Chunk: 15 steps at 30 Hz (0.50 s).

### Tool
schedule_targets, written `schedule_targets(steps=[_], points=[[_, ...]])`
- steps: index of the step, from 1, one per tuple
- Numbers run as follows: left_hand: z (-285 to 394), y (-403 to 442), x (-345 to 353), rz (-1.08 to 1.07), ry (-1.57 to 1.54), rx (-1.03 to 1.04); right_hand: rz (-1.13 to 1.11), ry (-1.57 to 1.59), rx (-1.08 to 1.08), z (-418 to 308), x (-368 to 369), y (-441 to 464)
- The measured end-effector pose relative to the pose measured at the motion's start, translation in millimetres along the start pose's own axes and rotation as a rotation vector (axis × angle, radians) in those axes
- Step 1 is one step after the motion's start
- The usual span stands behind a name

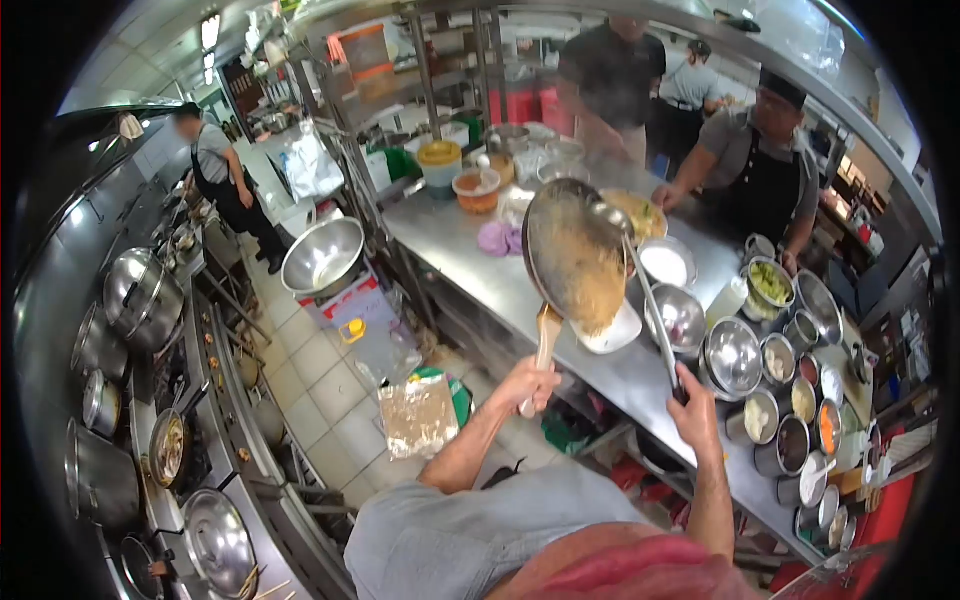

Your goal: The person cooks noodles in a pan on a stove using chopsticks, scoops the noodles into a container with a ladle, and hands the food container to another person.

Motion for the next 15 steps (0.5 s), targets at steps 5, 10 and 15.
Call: schedule_targets(steps=[5, 10, 15], points=[[-3, 15, -16, 0.008, 0.114, 0.028, -0.048, 0.269, 0.225, 19, 21, -27], [2, 17, -19, 0.045, 0.129, 0.001, -0.121, 0.292, 0.296, 20, 27, -75], [6, 23, -19, 0.038, 0.111, -0.006, 0.008, 0.193, 0.138, 10, 3, -48]])
Point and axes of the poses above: each hand's wrist, its own y-axis towards the middle knuckle, its own x-axis out of the palm, z = x × y, the point moved 10 cm from there along y, towards the middle knuckle, and after that the axes turned 2 degrees about -x, right-handed, at the moved point
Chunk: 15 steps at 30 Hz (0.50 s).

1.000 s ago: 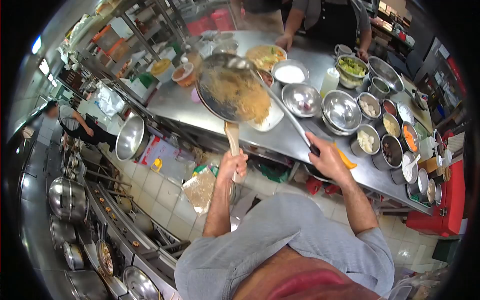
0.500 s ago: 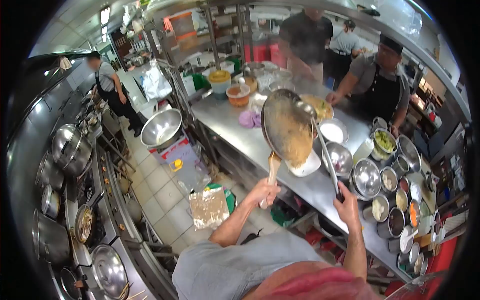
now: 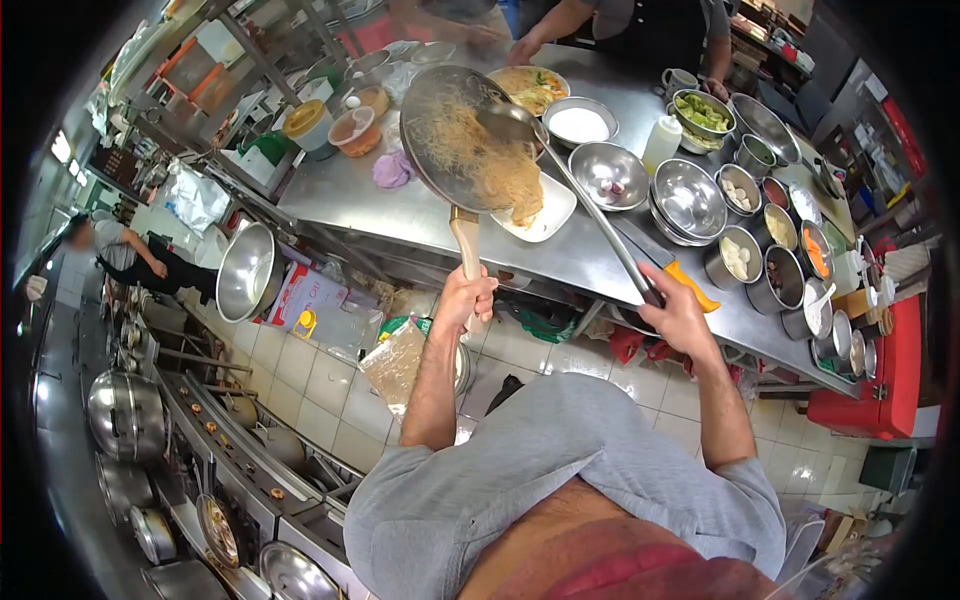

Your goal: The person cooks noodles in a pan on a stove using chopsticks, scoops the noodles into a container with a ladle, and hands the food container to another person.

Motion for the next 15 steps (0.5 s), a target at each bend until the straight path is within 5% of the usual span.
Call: schedule_targets(steps=[4, 10, 15], points=[[-2, 1, 7, -0.026, -0.003, -0.003, -0.080, 0.216, 0.197, -5, 19, 22], [-1, 5, 5, -0.024, -0.012, -0.010, -0.055, 0.194, 0.030, 3, 16, -31], [4, 4, 8, -0.036, -0.007, 0.018, -0.069, 0.168, 0.129, -2, -5, 2]])
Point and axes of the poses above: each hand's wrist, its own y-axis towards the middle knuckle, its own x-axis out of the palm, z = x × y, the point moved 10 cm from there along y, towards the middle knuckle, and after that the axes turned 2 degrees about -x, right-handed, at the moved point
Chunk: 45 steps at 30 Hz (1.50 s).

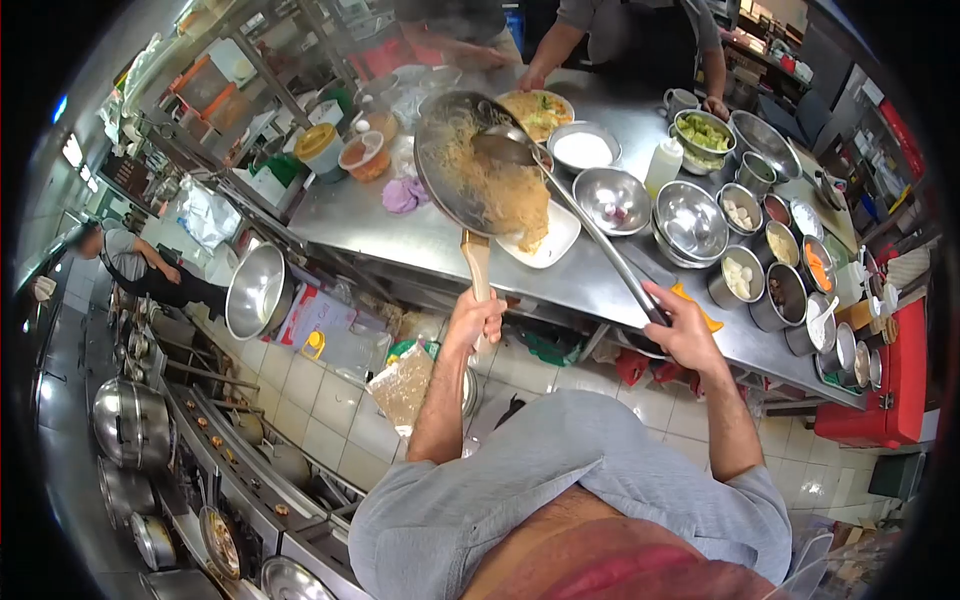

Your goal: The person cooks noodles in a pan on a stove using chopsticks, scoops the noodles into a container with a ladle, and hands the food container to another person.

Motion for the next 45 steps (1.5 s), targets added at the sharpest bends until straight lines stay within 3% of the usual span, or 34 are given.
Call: schedule_targets(steps=[6, 8, 13, 14, 16, 20, 23, 26, 28, 32, 33, 36, 40, 42, 45], points=[[-4, -5, 4, 0.009, 0.034, -0.013, -0.003, 0.218, -0.032, -5, 29, 44], [-5, -4, 5, -0.009, 0.035, -0.025, 0.005, 0.063, -0.138, -10, 25, 22], [-5, -1, 2, -0.003, -0.022, -0.054, -0.063, -0.108, -0.182, -14, 6, -27], [-4, -1, 2, -0.004, -0.008, -0.043, -0.080, -0.160, -0.104, -14, -4, -27], [-4, 0, 1, -0.003, 0.025, -0.006, -0.033, -0.267, -0.288, -27, -17, -15], [-10, 1, 1, -0.002, 0.029, -0.022, 0.065, -0.182, -0.277, -28, -10, 28], [-8, -3, 6, -0.013, 0.027, -0.042, -0.001, -0.211, -0.145, -23, 2, 17], [-8, 0, 3, -0.009, 0.021, -0.043, 0.036, -0.244, -0.301, -18, 3, -22], [-11, 0, 2, -0.009, 0.023, -0.047, -0.022, -0.242, -0.175, -23, -8, -34], [-9, -4, 0, -0.006, 0.022, -0.047, 0.052, -0.350, -0.263, -25, -21, -15], [-8, -5, -1, 0.005, 0.039, -0.039, 0.041, -0.337, -0.158, -22, -19, -3], [-7, -7, 0, -0.020, 0.089, -0.020, 0.047, -0.223, -0.108, -20, -9, 19], [-7, -7, -3, -0.009, 0.063, -0.014, 0.071, -0.293, -0.275, -13, -2, -13], [-10, -7, -6, 0.002, 0.077, -0.023, -0.006, -0.203, -0.102, 1, 1, -33], [-6, -9, -7, 0.030, 0.083, -0.011, -0.056, -0.287, -0.074, -4, -9, -41]])
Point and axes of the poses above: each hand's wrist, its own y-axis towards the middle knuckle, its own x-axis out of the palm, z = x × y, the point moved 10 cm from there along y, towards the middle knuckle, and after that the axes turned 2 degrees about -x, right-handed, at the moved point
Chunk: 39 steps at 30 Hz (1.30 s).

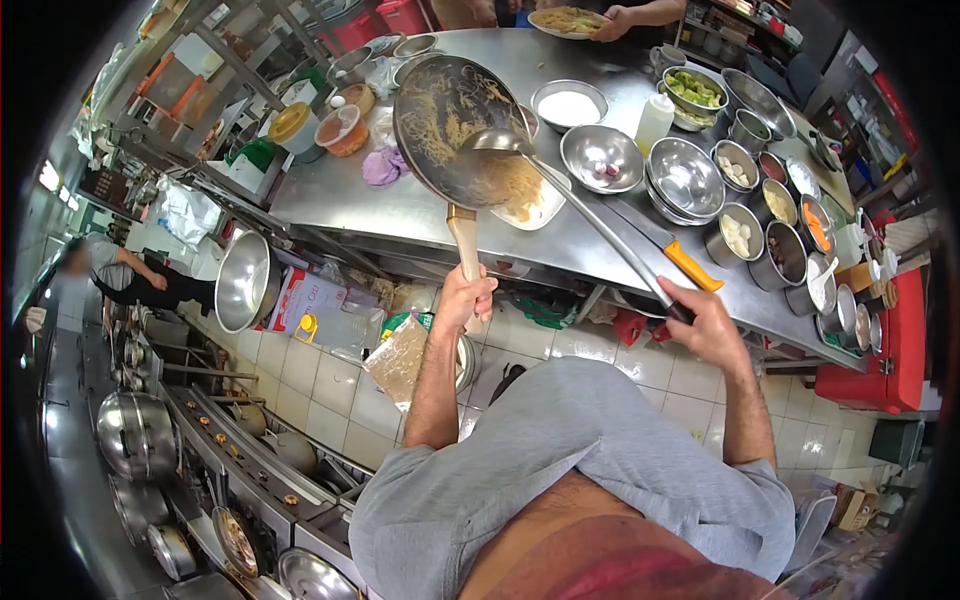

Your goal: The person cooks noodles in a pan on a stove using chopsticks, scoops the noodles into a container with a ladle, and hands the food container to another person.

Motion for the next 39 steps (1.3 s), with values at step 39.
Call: schedule_targets(steps=[39], points=[[31, 20, -26, 0.060, 0.528, 0.123, 0.229, -0.168, -0.066, -19, -22, -14]])
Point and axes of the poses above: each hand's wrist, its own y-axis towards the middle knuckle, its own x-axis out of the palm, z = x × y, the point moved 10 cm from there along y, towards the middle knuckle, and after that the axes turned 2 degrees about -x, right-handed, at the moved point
